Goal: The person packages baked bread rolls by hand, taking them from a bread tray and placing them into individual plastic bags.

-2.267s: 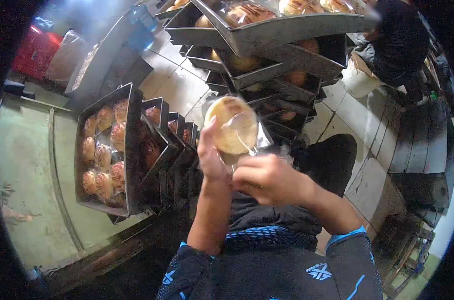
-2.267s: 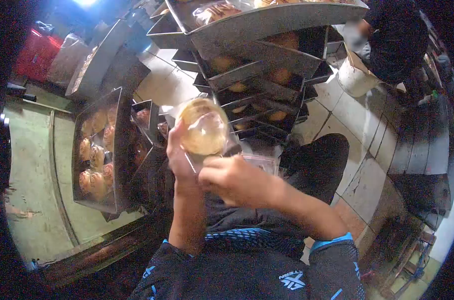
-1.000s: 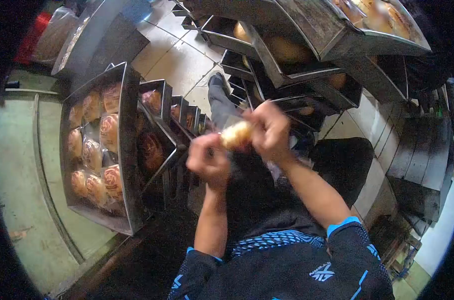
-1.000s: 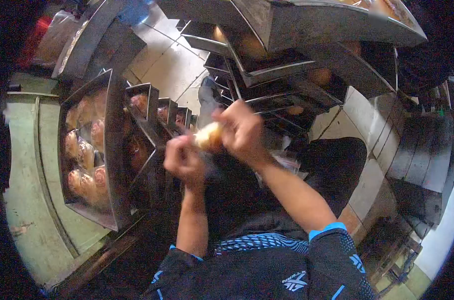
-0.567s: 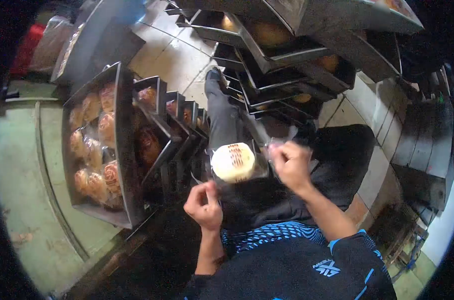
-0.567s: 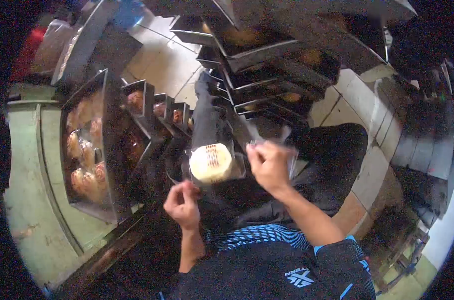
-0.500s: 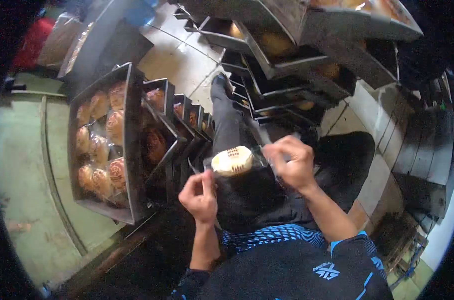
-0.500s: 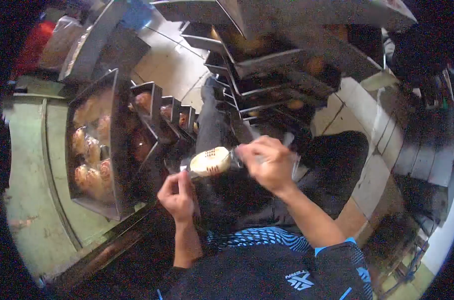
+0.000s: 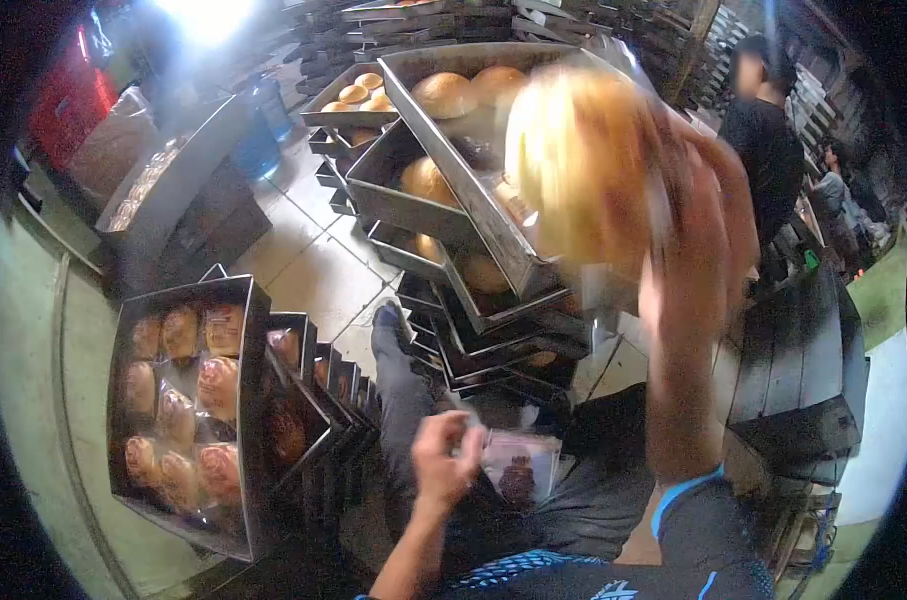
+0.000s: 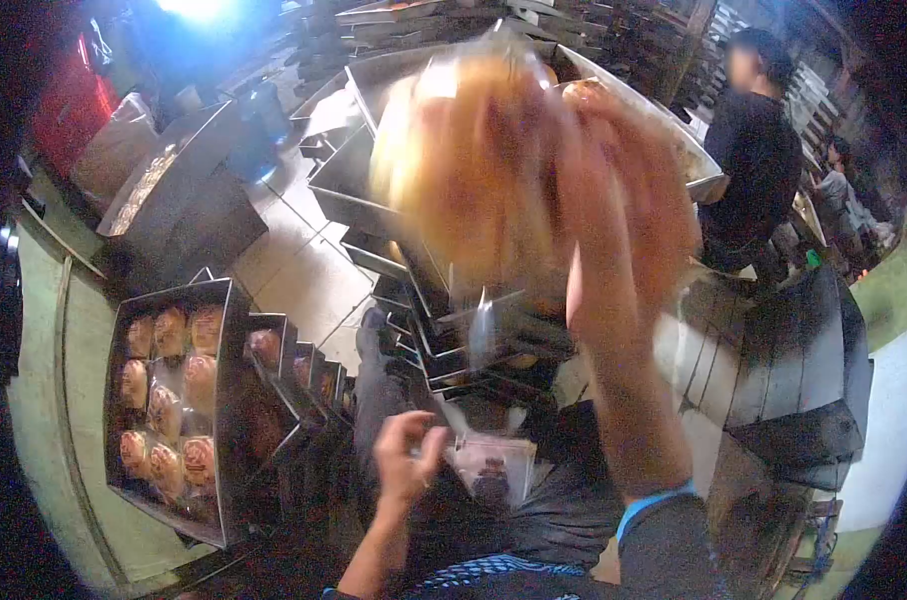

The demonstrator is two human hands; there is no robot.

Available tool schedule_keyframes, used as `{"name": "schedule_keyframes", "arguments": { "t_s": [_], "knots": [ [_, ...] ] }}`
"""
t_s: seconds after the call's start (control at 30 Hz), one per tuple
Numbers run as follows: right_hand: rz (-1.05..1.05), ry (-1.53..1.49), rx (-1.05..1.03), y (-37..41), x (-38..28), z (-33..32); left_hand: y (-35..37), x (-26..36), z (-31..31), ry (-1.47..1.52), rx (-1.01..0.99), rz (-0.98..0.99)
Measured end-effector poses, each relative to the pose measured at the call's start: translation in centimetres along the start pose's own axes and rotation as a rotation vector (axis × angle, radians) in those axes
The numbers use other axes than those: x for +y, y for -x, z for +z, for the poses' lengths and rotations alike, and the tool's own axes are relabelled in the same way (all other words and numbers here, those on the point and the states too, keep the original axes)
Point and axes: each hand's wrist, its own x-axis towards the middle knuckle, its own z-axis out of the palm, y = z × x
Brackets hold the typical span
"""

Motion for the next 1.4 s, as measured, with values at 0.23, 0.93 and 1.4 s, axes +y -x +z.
{"name": "schedule_keyframes", "arguments": {
  "t_s": [0.23, 0.93, 1.4],
  "knots": [
    [-0.349, 0.678, -0.191, -0.1, 0.9, -0.7, 1.0, -6.4, 9.7, -0.302, -0.700, -0.048],
    [0.148, 0.617, -0.134, 20.2, 1.5, -13.0, -1.2, -2.2, 6.2, 1.207, -0.285, -0.350],
    [0.099, 1.192, -0.841, -22.5, 19.1, 1.3, -7.7, -6.9, 2.3, 1.313, 0.346, -0.525]
  ]
}}
